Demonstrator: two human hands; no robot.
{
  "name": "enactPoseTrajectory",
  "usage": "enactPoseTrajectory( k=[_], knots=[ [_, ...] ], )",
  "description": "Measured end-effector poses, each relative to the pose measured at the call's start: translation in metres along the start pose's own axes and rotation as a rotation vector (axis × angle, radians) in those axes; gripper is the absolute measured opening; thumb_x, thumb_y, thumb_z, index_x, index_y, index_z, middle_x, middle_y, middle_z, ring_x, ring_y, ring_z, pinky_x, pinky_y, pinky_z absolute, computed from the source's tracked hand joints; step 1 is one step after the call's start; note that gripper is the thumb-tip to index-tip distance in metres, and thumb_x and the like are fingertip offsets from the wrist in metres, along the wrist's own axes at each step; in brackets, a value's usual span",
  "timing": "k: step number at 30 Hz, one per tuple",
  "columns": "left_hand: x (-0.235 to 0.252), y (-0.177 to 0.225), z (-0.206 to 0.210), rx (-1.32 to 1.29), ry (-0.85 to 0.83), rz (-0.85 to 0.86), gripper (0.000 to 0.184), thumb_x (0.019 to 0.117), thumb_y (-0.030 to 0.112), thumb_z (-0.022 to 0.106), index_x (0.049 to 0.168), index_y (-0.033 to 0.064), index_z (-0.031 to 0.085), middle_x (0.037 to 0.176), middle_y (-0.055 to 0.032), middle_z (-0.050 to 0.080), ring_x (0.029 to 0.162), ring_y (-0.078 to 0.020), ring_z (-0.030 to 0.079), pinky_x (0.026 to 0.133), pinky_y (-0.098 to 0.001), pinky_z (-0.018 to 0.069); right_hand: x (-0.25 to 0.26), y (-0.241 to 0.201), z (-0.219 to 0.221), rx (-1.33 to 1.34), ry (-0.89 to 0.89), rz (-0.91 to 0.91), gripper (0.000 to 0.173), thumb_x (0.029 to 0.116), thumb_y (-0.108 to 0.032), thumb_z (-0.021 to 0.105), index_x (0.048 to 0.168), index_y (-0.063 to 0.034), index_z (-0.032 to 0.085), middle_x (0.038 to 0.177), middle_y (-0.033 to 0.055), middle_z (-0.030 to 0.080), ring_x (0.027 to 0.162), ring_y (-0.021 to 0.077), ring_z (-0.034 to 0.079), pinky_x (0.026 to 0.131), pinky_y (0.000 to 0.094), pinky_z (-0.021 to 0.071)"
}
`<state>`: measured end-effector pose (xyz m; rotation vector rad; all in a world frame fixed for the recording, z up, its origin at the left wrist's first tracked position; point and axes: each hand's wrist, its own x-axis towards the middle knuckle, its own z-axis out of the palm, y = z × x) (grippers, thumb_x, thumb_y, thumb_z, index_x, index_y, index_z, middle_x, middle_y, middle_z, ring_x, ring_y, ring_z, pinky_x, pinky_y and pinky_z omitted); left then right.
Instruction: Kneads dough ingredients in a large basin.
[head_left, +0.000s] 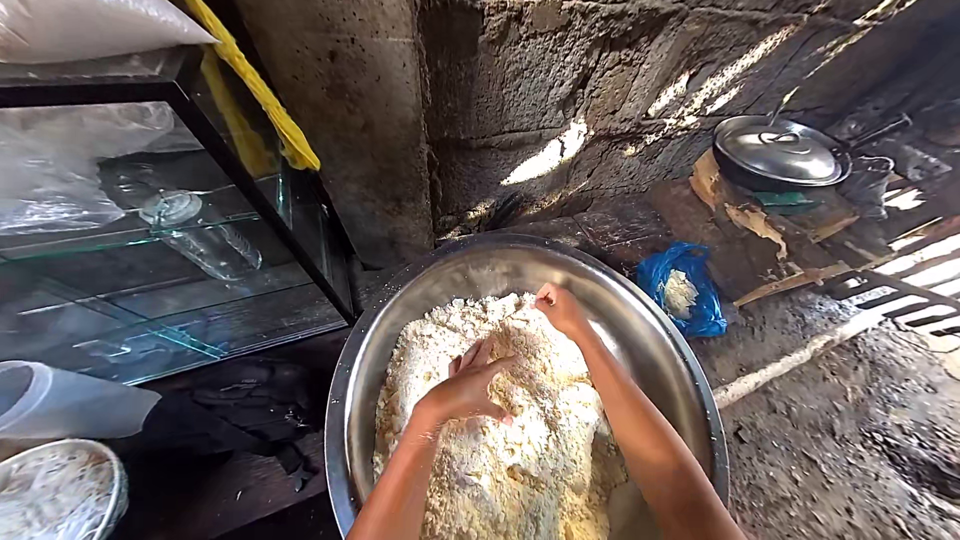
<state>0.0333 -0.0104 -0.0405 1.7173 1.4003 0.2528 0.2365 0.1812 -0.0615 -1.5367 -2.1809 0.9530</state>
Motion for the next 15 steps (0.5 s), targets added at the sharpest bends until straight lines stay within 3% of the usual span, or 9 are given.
enactPoseTrajectory(
  k=[2, 4, 6, 8, 11, 13, 14, 15],
  knots=[
    [0.015, -0.003, 0.010, 0.060, 0.084, -0.005, 0.078, 0.0782, 0.043, 0.087, 0.148, 0.0334, 0.053, 0.172, -0.0097, 0.011, 0.156, -0.0381, 0.012, 0.115, -0.0723, 0.0134, -0.005, -0.002, -0.011, 0.218, 0.047, -0.022, 0.024, 0.0946, -0.012, 0.073, 0.115, -0.0027, 0.065, 0.101, 0.0140, 0.072, 0.092, 0.0238, 0.070, 0.086, 0.0451, 0.0570],
    [0.025, -0.009, 0.009, 0.010, 0.169, 0.024, 0.056, 0.0833, 0.028, 0.084, 0.136, 0.0257, 0.066, 0.164, -0.0058, 0.035, 0.150, -0.0347, 0.031, 0.111, -0.0723, 0.0221, -0.012, -0.008, -0.024, 0.317, 0.071, -0.038, 0.030, 0.0913, -0.008, 0.076, 0.121, -0.0078, 0.070, 0.104, 0.0100, 0.074, 0.093, 0.0196, 0.071, 0.086, 0.0422, 0.0577],
    [0.030, -0.014, 0.006, -0.071, 0.292, -0.003, 0.041, 0.0863, 0.011, 0.077, 0.126, 0.0137, 0.071, 0.149, -0.0088, 0.055, 0.140, -0.0313, 0.048, 0.113, -0.0637, 0.0353, -0.020, -0.013, -0.035, 0.346, 0.123, -0.058, 0.022, 0.0909, -0.006, 0.076, 0.113, -0.0074, 0.075, 0.106, 0.0086, 0.075, 0.096, 0.0183, 0.070, 0.088, 0.0416, 0.0569],
    [0.028, -0.015, 0.002, -0.148, 0.406, -0.071, 0.032, 0.0911, 0.003, 0.070, 0.123, 0.0066, 0.071, 0.133, -0.0168, 0.063, 0.128, -0.0312, 0.058, 0.110, -0.0500, 0.0455, -0.028, -0.017, -0.042, 0.395, 0.152, -0.065, 0.011, 0.0909, -0.005, 0.075, 0.102, -0.0053, 0.073, 0.099, 0.0083, 0.073, 0.089, 0.0166, 0.068, 0.083, 0.0389, 0.0560],
    [0.022, -0.018, -0.006, -0.271, 0.490, -0.131, 0.025, 0.0998, 0.011, 0.062, 0.123, 0.0064, 0.069, 0.127, -0.0164, 0.067, 0.119, -0.0285, 0.064, 0.105, -0.0480, 0.0492, -0.035, -0.015, -0.049, 0.327, 0.192, -0.069, 0.011, 0.0909, -0.010, 0.077, 0.097, -0.0041, 0.069, 0.087, 0.0076, 0.072, 0.078, 0.0150, 0.067, 0.074, 0.0360, 0.0559],
    [0.022, -0.019, -0.007, -0.427, 0.560, -0.175, 0.027, 0.1029, 0.016, 0.059, 0.127, 0.0028, 0.064, 0.115, -0.0152, 0.070, 0.102, -0.0241, 0.070, 0.092, -0.0446, 0.0565, -0.041, -0.011, -0.055, 0.156, 0.209, -0.067, 0.014, 0.0918, -0.018, 0.078, 0.096, -0.0056, 0.074, 0.093, 0.0078, 0.076, 0.088, 0.0191, 0.071, 0.085, 0.0456, 0.0563],
    [0.023, -0.019, -0.007, -0.506, 0.583, -0.208, 0.030, 0.1047, 0.020, 0.058, 0.129, 0.0020, 0.060, 0.104, -0.0123, 0.072, 0.086, -0.0190, 0.071, 0.077, -0.0385, 0.0598, -0.046, -0.009, -0.059, 0.104, 0.199, -0.058, 0.017, 0.0915, -0.021, 0.079, 0.097, -0.0051, 0.076, 0.100, 0.0105, 0.075, 0.098, 0.0244, 0.069, 0.093, 0.0542, 0.0515],
    [0.022, -0.016, -0.008, -0.599, 0.599, -0.226, 0.033, 0.1064, 0.022, 0.055, 0.132, 0.0004, 0.057, 0.095, -0.0098, 0.071, 0.073, -0.0145, 0.069, 0.065, -0.0323, 0.0576, -0.051, -0.005, -0.064, 0.092, 0.184, -0.054, 0.018, 0.0911, -0.022, 0.079, 0.097, -0.0049, 0.076, 0.105, 0.0118, 0.073, 0.102, 0.0259, 0.067, 0.096, 0.0551, 0.0499]
  ],
)
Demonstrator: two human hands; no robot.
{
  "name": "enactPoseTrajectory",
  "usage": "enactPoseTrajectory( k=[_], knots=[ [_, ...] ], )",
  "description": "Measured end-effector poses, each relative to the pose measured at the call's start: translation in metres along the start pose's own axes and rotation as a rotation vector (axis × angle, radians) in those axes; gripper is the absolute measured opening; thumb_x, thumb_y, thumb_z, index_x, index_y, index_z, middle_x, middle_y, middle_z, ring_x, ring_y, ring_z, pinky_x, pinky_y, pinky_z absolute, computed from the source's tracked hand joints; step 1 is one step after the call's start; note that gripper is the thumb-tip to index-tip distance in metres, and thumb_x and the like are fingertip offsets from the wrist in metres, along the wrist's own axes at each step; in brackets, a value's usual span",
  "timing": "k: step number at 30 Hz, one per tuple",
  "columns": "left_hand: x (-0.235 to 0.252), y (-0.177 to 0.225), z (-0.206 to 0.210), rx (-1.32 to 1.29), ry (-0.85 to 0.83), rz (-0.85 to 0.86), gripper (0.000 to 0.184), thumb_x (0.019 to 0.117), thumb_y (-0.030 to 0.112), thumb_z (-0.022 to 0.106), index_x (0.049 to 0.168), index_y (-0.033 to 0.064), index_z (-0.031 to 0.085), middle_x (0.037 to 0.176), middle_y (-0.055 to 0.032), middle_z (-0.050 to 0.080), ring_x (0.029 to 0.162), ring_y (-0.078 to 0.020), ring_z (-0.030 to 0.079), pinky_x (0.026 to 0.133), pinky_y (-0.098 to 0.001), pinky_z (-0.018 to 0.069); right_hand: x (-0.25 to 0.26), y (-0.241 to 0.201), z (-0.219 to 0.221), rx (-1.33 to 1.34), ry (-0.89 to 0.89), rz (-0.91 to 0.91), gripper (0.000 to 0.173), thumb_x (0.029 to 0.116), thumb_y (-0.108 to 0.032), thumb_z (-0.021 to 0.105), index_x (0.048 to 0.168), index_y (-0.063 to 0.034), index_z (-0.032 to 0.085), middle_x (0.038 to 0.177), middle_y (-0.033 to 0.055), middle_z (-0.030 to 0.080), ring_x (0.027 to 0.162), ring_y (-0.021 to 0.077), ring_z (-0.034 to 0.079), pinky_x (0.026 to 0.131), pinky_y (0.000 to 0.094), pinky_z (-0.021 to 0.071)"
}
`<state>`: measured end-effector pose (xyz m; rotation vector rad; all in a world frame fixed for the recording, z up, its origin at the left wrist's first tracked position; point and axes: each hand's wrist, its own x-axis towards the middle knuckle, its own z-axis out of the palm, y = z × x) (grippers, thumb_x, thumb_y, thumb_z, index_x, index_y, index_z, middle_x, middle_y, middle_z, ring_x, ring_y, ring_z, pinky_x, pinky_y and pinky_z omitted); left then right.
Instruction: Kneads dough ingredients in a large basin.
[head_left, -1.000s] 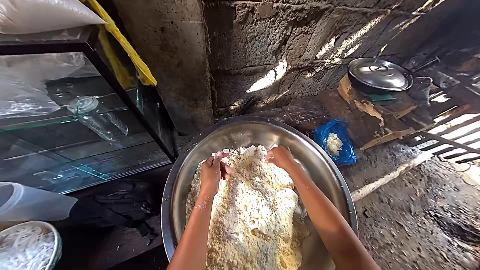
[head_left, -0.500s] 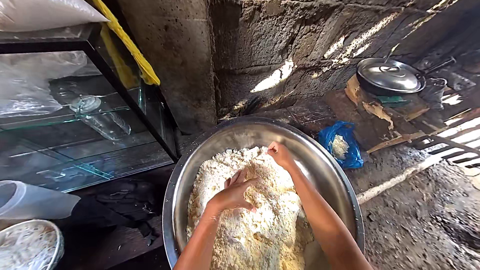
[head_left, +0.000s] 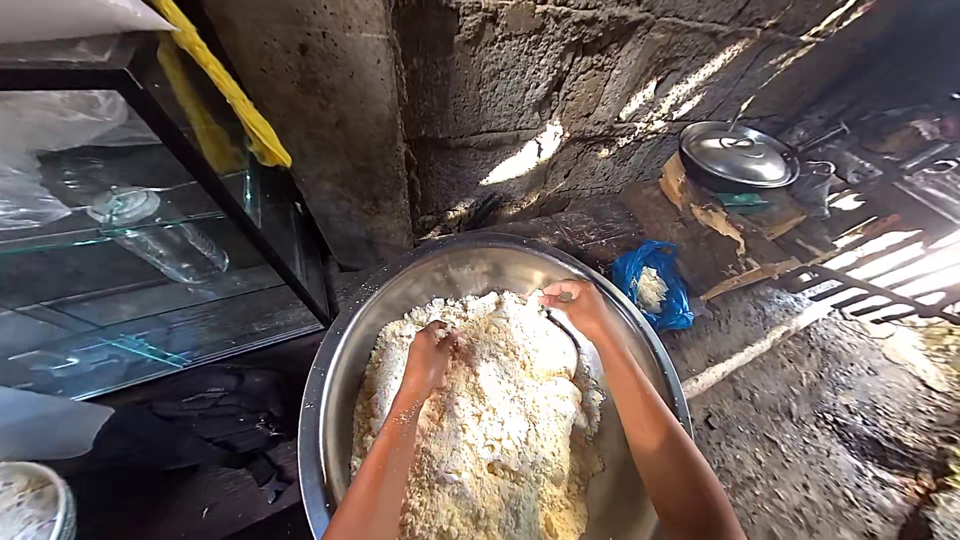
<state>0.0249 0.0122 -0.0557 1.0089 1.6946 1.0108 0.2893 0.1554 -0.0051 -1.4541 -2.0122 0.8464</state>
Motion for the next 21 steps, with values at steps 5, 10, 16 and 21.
enactPoseTrajectory(
  k=[5, 10, 16, 21],
  knots=[
    [-0.010, 0.017, 0.006, -0.491, 0.080, -0.120, 0.057, 0.1110, 0.045, 0.033, 0.081, 0.0032, 0.058, 0.048, -0.0004, 0.045, 0.035, -0.0091, 0.040, 0.035, -0.0235, 0.0375, -0.019, 0.020, -0.040, 0.365, 0.062, 0.174, 0.011, 0.0981, -0.012, 0.068, 0.100, -0.0008, 0.068, 0.073, 0.0016, 0.063, 0.055, 0.0065, 0.054, 0.055, 0.0233, 0.0503],
    [-0.005, 0.018, 0.008, -0.847, 0.086, -0.205, 0.078, 0.1049, 0.064, 0.008, 0.109, 0.0077, 0.062, 0.077, -0.0059, 0.064, 0.054, -0.0145, 0.055, 0.047, -0.0272, 0.0454, -0.026, 0.049, -0.083, 0.442, 0.630, 0.041, 0.051, 0.1020, -0.019, 0.063, 0.148, -0.0035, 0.046, 0.117, 0.0177, 0.068, 0.090, 0.0233, 0.073, 0.082, 0.0407, 0.0627],
    [0.003, 0.007, 0.008, -0.947, 0.033, -0.155, 0.027, 0.1083, 0.004, 0.039, 0.127, -0.0036, 0.058, 0.100, -0.0126, 0.065, 0.079, -0.0176, 0.063, 0.072, -0.0290, 0.0552, -0.020, 0.038, -0.019, 0.067, 0.036, 0.287, 0.043, 0.1038, -0.034, 0.060, 0.132, -0.0018, 0.062, 0.119, 0.0191, 0.069, 0.105, 0.0302, 0.069, 0.094, 0.0502, 0.0558],
    [0.005, 0.003, 0.001, -0.901, 0.151, -0.065, 0.026, 0.1050, 0.001, 0.050, 0.129, -0.0041, 0.058, 0.102, -0.0140, 0.072, 0.077, -0.0138, 0.071, 0.066, -0.0235, 0.0576, -0.047, 0.017, 0.103, -0.374, -0.256, 0.362, 0.082, 0.1048, -0.054, 0.043, 0.163, -0.0014, 0.019, 0.167, 0.0329, 0.008, 0.155, 0.0522, 0.006, 0.123, 0.0686, 0.0085]
  ],
)
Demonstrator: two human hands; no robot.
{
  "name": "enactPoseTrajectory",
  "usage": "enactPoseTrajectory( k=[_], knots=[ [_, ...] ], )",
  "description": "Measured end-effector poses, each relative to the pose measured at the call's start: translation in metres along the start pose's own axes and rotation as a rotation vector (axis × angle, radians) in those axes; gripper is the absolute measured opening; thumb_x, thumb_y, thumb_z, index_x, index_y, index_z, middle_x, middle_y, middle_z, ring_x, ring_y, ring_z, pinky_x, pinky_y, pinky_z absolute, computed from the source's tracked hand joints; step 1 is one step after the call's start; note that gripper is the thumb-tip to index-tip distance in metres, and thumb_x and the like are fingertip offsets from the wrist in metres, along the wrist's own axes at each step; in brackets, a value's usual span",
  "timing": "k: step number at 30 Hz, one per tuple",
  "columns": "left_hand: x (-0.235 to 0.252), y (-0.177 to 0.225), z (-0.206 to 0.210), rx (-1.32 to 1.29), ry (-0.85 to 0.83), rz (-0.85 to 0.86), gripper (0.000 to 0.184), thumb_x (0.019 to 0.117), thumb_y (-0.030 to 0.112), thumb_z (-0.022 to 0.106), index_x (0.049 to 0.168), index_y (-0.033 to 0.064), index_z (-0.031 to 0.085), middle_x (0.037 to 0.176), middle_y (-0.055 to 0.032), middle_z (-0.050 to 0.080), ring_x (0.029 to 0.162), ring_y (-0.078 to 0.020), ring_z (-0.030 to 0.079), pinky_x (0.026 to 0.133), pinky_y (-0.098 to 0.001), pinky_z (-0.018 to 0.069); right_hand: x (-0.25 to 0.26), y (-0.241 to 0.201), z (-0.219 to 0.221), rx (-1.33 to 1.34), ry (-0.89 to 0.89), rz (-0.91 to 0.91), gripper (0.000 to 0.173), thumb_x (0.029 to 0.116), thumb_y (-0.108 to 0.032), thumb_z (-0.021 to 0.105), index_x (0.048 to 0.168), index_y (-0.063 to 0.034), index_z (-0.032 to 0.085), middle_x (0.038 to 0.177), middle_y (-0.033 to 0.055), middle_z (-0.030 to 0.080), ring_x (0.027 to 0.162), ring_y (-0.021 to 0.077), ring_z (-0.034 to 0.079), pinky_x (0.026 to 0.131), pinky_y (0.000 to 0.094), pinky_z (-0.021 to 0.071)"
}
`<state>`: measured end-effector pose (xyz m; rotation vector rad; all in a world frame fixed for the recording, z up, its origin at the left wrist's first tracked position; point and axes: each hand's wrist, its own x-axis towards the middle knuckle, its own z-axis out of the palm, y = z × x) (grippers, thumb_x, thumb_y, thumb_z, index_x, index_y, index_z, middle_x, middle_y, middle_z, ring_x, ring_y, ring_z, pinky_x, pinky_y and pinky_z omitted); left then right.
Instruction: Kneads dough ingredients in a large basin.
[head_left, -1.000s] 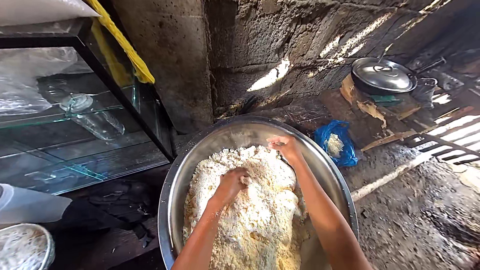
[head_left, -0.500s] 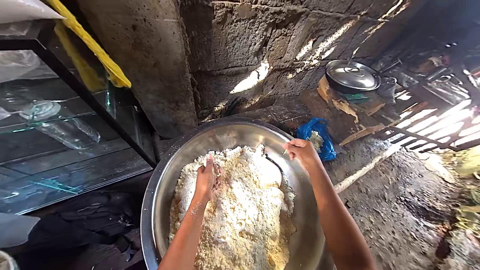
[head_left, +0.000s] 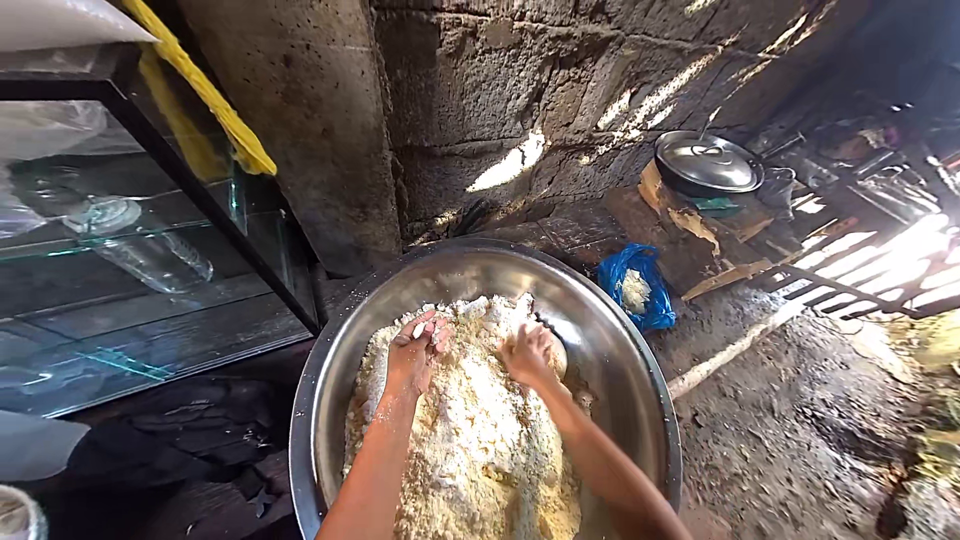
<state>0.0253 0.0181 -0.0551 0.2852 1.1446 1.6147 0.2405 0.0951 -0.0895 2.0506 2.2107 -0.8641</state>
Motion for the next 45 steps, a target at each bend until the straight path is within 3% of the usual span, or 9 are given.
enactPoseTrajectory(
  k=[6, 14, 18, 21, 28, 33, 39, 43, 45],
  knots=[
    [-0.005, -0.002, 0.005, 0.271, 0.071, -0.025, 0.047, 0.1115, 0.032, 0.040, 0.092, -0.0026, 0.066, 0.056, -0.0029, 0.055, 0.042, -0.0093, 0.051, 0.042, -0.0222, 0.0458, -0.042, -0.036, -0.004, 0.548, -0.067, -0.287, 0.026, 0.0951, -0.003, 0.060, 0.117, -0.0081, 0.072, 0.122, 0.0082, 0.070, 0.108, 0.0174, 0.067, 0.094, 0.0379, 0.0558],
    [-0.010, 0.016, -0.003, 0.468, -0.238, -0.116, 0.027, 0.1103, 0.012, 0.041, 0.125, 0.0029, 0.061, 0.080, -0.0019, 0.063, 0.055, -0.0060, 0.050, 0.049, -0.0204, 0.0408, -0.042, -0.041, -0.067, 0.848, 0.112, -0.269, 0.036, 0.1114, -0.028, 0.040, 0.109, -0.0028, 0.065, 0.069, 0.0019, 0.054, 0.048, 0.0079, 0.044, 0.046, 0.0250, 0.0406],
    [-0.013, 0.023, -0.007, 0.392, -0.262, -0.147, 0.039, 0.1123, 0.030, 0.036, 0.099, 0.0047, 0.062, 0.056, 0.0059, 0.042, 0.041, -0.0035, 0.033, 0.040, -0.0184, 0.0299, -0.034, -0.036, -0.087, 1.007, 0.090, -0.177, 0.052, 0.1107, -0.048, 0.032, 0.095, -0.0069, 0.059, 0.071, 0.0024, 0.056, 0.058, 0.0127, 0.053, 0.057, 0.0302, 0.0501],
    [-0.013, 0.024, -0.001, 0.399, -0.036, -0.063, 0.040, 0.1114, 0.033, 0.040, 0.107, 0.0029, 0.067, 0.071, -0.0006, 0.059, 0.049, -0.0063, 0.045, 0.046, -0.0207, 0.0391, -0.025, -0.013, -0.099, 0.984, -0.136, -0.388, 0.032, 0.1091, -0.008, 0.039, 0.125, 0.0018, 0.064, 0.120, 0.0139, 0.070, 0.102, 0.0232, 0.071, 0.092, 0.0407, 0.0587],
    [-0.005, 0.022, -0.007, 0.073, 0.069, 0.203, 0.022, 0.1014, -0.009, 0.049, 0.123, -0.0078, 0.056, 0.103, -0.0154, 0.071, 0.083, -0.0183, 0.073, 0.077, -0.0305, 0.0616, -0.019, -0.009, -0.099, 0.908, 0.134, -0.175, 0.020, 0.1041, -0.017, 0.060, 0.113, -0.0017, 0.071, 0.072, 0.0042, 0.066, 0.046, 0.0042, 0.047, 0.041, 0.0188, 0.0380],
    [-0.011, 0.022, -0.002, 0.167, 0.110, 0.265, 0.020, 0.1070, 0.010, 0.051, 0.115, -0.0033, 0.063, 0.080, -0.0076, 0.072, 0.054, -0.0091, 0.061, 0.051, -0.0214, 0.0511, -0.008, -0.004, -0.103, 0.583, 0.033, -0.093, 0.048, 0.1079, -0.045, 0.048, 0.096, -0.0030, 0.067, 0.072, 0.0019, 0.063, 0.052, 0.0059, 0.049, 0.050, 0.0226, 0.0400],
    [-0.014, 0.019, -0.002, 0.279, 0.086, 0.242, 0.042, 0.1104, 0.029, 0.045, 0.089, 0.0009, 0.069, 0.047, 0.0023, 0.046, 0.035, -0.0057, 0.039, 0.035, -0.0209, 0.0346, 0.030, 0.011, -0.112, 0.454, -0.069, -0.196, 0.022, 0.1008, 0.002, 0.056, 0.119, 0.0037, 0.068, 0.107, 0.0161, 0.073, 0.085, 0.0194, 0.074, 0.082, 0.0361, 0.0624],
    [-0.009, 0.016, -0.001, 0.332, 0.075, 0.184, 0.029, 0.1117, 0.015, 0.038, 0.127, -0.0012, 0.056, 0.069, -0.0025, 0.056, 0.046, -0.0073, 0.047, 0.043, -0.0210, 0.0394, 0.050, 0.005, -0.105, 0.227, 0.094, -0.100, 0.027, 0.0969, -0.025, 0.072, 0.108, -0.0004, 0.070, 0.079, 0.0079, 0.072, 0.058, 0.0141, 0.067, 0.060, 0.0322, 0.0581],
    [-0.007, 0.015, 0.000, 0.354, 0.061, 0.138, 0.033, 0.1076, 0.001, 0.038, 0.140, -0.0004, 0.043, 0.085, -0.0057, 0.059, 0.055, -0.0085, 0.053, 0.050, -0.0219, 0.0447, 0.060, -0.002, -0.101, 0.001, 0.147, -0.032, 0.040, 0.0950, -0.038, 0.073, 0.111, -0.0017, 0.070, 0.096, 0.0151, 0.073, 0.084, 0.0276, 0.071, 0.081, 0.0487, 0.0571]
  ],
)
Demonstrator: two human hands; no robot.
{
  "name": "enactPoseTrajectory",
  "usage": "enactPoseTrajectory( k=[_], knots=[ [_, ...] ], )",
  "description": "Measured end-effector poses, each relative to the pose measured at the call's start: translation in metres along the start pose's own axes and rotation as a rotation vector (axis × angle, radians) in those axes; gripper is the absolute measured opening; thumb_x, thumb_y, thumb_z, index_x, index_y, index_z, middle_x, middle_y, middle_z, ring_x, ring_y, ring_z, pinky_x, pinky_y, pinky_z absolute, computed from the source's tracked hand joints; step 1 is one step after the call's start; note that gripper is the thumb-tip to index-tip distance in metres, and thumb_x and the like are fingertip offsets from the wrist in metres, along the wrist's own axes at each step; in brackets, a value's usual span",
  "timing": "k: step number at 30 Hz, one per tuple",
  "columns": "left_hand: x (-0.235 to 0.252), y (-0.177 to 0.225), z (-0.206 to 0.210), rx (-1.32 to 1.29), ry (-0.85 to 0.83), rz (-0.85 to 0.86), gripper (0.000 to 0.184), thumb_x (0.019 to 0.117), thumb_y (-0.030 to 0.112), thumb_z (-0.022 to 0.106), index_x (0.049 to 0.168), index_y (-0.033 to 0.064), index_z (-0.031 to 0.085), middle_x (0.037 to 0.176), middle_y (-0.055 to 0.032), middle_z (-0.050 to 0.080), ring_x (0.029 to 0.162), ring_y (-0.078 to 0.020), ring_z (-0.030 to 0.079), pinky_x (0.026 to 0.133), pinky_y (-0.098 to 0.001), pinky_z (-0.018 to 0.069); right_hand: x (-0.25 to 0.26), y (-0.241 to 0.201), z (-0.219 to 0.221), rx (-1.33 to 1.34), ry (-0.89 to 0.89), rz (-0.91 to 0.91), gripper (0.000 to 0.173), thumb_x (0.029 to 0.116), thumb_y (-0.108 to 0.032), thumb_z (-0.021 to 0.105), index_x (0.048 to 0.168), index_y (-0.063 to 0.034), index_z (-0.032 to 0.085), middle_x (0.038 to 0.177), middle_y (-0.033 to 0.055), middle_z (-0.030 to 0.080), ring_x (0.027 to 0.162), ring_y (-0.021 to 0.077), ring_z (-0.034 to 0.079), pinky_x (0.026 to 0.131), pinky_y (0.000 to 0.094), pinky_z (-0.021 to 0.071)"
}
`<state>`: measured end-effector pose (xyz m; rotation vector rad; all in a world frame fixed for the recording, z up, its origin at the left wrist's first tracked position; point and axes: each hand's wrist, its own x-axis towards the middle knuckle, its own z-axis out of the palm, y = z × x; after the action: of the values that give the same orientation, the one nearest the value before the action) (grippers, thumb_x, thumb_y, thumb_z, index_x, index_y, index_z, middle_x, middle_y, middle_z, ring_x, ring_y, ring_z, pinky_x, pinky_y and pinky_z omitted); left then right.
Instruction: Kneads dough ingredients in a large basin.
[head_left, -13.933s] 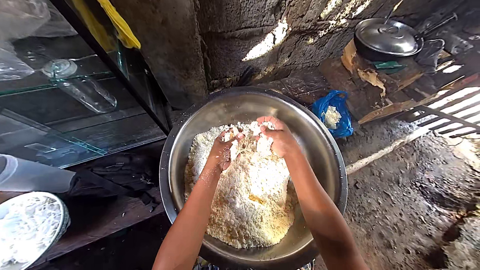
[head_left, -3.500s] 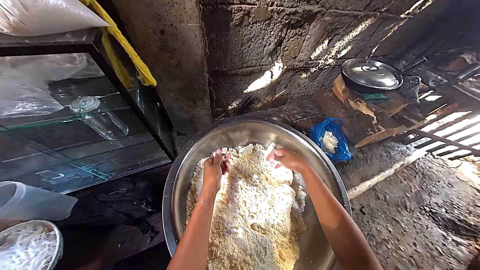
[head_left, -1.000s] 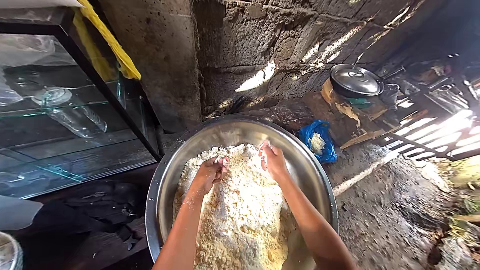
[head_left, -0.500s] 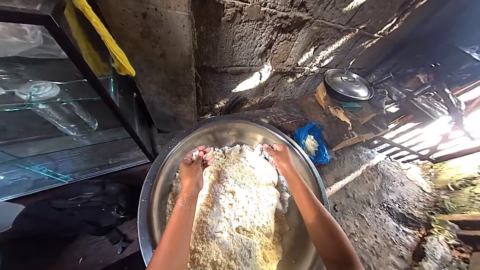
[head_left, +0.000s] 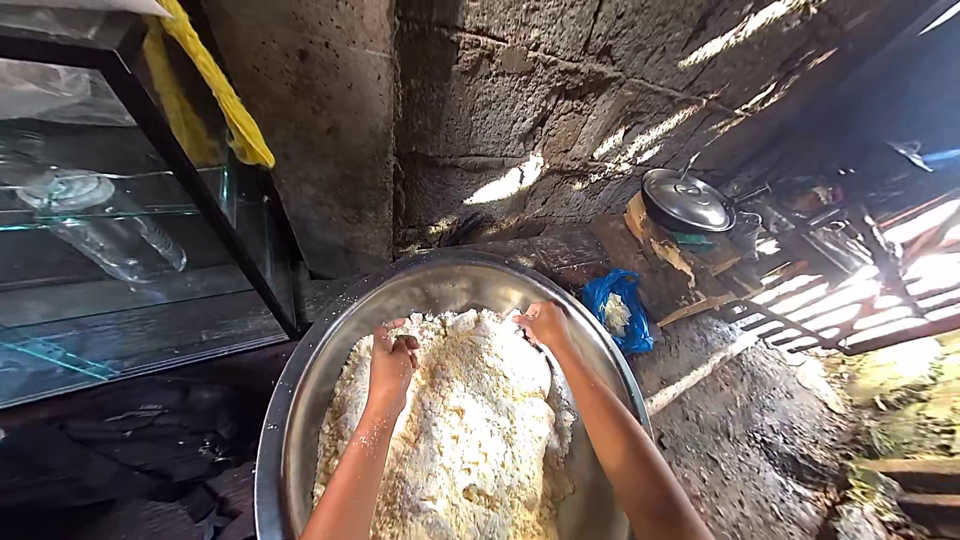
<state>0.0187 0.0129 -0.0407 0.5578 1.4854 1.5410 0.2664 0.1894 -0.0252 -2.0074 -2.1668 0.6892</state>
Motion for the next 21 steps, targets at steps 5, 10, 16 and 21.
enactPoseTrajectory(
  k=[5, 10, 16, 21],
  knots=[
    [0.002, -0.008, -0.002, 0.134, -0.057, 0.009, 0.034, 0.1064, 0.003, 0.044, 0.139, -0.0042, 0.048, 0.136, -0.0192, 0.057, 0.121, -0.0218, 0.059, 0.101, -0.0365, 0.0491, 0.010, -0.010, 0.046, -0.283, 0.151, -0.175, 0.032, 0.0991, -0.023, 0.061, 0.122, -0.0023, 0.072, 0.130, 0.0227, 0.065, 0.130, 0.0423, 0.053, 0.110, 0.0609, 0.0388],
    [0.001, -0.003, -0.006, 0.224, -0.050, 0.012, 0.033, 0.1077, 0.018, 0.050, 0.135, 0.0004, 0.055, 0.144, -0.0192, 0.052, 0.130, -0.0257, 0.052, 0.106, -0.0434, 0.0436, -0.015, -0.029, 0.050, -0.348, -0.029, -0.130, 0.030, 0.0941, -0.028, 0.067, 0.112, -0.0052, 0.075, 0.131, 0.0198, 0.065, 0.135, 0.0398, 0.049, 0.112, 0.0611, 0.0333],
    [-0.002, -0.003, -0.001, 0.191, -0.079, 0.019, 0.028, 0.1078, 0.016, 0.051, 0.129, -0.0013, 0.058, 0.136, -0.0175, 0.058, 0.124, -0.0191, 0.056, 0.104, -0.0351, 0.0451, -0.022, -0.005, 0.060, -0.115, -0.075, -0.194, 0.026, 0.0911, -0.022, 0.071, 0.107, -0.0016, 0.075, 0.123, 0.0187, 0.067, 0.124, 0.0332, 0.057, 0.111, 0.0560, 0.0375],
    [-0.001, -0.005, -0.001, 0.197, -0.089, 0.042, 0.024, 0.1076, 0.013, 0.050, 0.123, 0.0004, 0.063, 0.126, -0.0140, 0.063, 0.114, -0.0168, 0.060, 0.098, -0.0333, 0.0479, -0.039, 0.022, 0.028, 0.544, -0.138, -0.207, 0.019, 0.0854, -0.015, 0.079, 0.098, -0.0032, 0.072, 0.092, 0.0062, 0.070, 0.083, 0.0137, 0.064, 0.078, 0.0339, 0.0543]
  ],
)
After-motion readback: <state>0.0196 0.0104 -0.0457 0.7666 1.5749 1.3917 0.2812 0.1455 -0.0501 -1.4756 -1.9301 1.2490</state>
